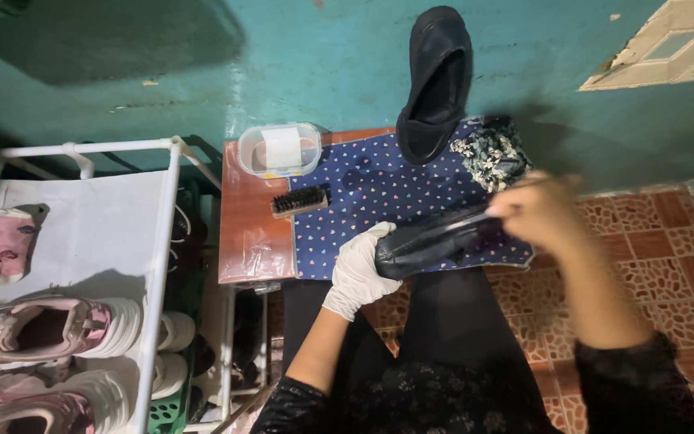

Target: The person holds a black shoe in their left hand and uses a brush in their right hand to scrub the shoe's surface. They repeatedly dip the brush into a small container of liquid and continue scrubbing the shoe while seated.

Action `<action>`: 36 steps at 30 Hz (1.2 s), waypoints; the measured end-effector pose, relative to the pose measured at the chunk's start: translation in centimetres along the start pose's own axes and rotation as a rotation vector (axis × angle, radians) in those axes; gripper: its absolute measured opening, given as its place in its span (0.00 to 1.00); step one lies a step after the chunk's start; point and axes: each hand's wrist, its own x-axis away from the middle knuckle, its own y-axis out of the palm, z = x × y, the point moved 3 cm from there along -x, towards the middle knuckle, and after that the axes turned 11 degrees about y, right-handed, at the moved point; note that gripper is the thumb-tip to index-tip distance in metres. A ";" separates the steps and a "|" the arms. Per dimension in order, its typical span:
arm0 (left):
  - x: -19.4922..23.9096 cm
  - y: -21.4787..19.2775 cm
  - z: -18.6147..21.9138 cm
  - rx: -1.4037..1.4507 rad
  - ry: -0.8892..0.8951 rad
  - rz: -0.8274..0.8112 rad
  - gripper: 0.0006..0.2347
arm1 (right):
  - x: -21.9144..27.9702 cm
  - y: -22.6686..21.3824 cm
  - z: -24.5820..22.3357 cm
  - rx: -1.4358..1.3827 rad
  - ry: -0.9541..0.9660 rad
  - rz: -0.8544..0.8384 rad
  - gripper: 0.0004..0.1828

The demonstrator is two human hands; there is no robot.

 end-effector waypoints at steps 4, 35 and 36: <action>0.0 0.3 -0.4 -0.010 0.027 -0.002 0.29 | 0.8 -2.5 1.2 -0.002 0.237 -0.205 0.15; 0.4 0.5 -1.1 -0.017 0.011 0.032 0.35 | 0.6 0.1 1.1 0.052 0.173 -0.151 0.22; 0.2 0.2 -0.9 0.012 -0.068 0.008 0.36 | -0.4 2.0 1.6 0.065 0.042 0.126 0.12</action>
